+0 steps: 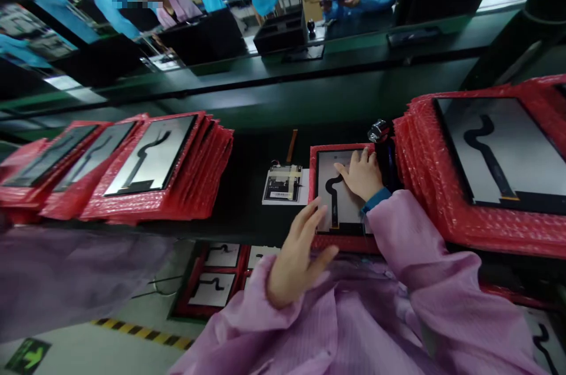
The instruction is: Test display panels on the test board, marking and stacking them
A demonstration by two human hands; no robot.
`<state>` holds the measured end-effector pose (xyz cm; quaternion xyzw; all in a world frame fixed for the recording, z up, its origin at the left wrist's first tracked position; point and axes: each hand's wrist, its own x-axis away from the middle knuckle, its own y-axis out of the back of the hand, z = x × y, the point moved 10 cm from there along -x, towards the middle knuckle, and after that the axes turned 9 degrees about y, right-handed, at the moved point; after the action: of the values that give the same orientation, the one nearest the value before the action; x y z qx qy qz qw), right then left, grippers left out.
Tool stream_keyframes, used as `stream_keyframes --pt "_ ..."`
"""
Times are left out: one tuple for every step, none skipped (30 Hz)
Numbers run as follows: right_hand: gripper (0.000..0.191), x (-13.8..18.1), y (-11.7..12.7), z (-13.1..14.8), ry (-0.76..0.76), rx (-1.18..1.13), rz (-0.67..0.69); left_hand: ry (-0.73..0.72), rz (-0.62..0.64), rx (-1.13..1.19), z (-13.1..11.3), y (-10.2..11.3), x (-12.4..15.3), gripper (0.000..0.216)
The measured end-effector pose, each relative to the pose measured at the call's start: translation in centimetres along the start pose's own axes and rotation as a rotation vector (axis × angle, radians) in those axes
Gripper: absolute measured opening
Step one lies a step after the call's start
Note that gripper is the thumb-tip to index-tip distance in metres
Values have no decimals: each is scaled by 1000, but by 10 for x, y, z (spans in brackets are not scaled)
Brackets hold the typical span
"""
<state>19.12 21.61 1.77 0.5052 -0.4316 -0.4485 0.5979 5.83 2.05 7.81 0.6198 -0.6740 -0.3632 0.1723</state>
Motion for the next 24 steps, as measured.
stream_keyframes --pt "82 -3 0 1 -6 -2 4 28 -42 -97 16 -16 -8 61" --pt "85 -5 -1 2 -12 -5 9 54 -87 -174 30 -29 -11 57" --pt "89 -8 -1 2 -16 -8 17 78 -118 -226 42 -41 -12 54" --pt "92 -12 -1 3 -17 -11 21 76 -139 -268 49 -52 -10 53" --pt "94 -15 -2 4 -17 -14 25 72 -156 -298 53 -60 -8 52" --pt "95 -19 -2 4 -17 -20 26 67 -164 -319 56 -66 -6 52" --pt "96 -23 -2 4 -14 -29 25 62 -166 -335 57 -70 -5 52" --pt "96 -27 -2 3 -10 -43 17 63 -165 -346 58 -71 -5 52" --pt "96 -30 -2 1 -1 -65 0 69 -164 -352 59 -70 -6 52" --pt "95 -33 -2 0 13 -96 -27 75 -164 -353 60 -67 -9 51" --pt "93 -34 -1 -2 31 -132 -67 78 -163 -349 61 -61 -13 50" --pt "90 -33 1 -3 55 -165 -117 70 -155 -336 62 -54 -18 49" --pt "87 -31 3 -4 84 -193 -170 49 -132 -310 62 -46 -26 46" --pt "83 -28 5 -4 121 -212 -219 26 -101 -283 63 -37 -35 43" --pt "80 -23 6 -2 167 -224 -254 -22 -51 -237 64 -29 -46 39" --pt "78 -18 5 2 224 -232 -267 -64 1 -195 66 -20 -60 36" --pt "78 -13 3 7 283 -241 -258 -72 7 -183 73 -7 -76 32" --pt "80 -8 0 12 338 -251 -227 -39 -37 -192 85 9 -95 30" --pt "83 -4 -4 17 383 -256 -186 18 -104 -216 100 25 -116 29" --pt "88 0 -8 21 413 -253 -146 90 -166 -250 118 37 -135 31" --pt "92 3 -10 24 429 -241 -115 177 -212 -286 137 46 -153 35" --pt "95 5 -12 26 436 -224 -95 257 -217 -317 156 48 -168 42" --pt "97 7 -12 27 441 -207 -84 307 -195 -330 171 45 -182 47" --pt "97 8 -11 29 444 -194 -79 328 -184 -324 183 42 -192 50"
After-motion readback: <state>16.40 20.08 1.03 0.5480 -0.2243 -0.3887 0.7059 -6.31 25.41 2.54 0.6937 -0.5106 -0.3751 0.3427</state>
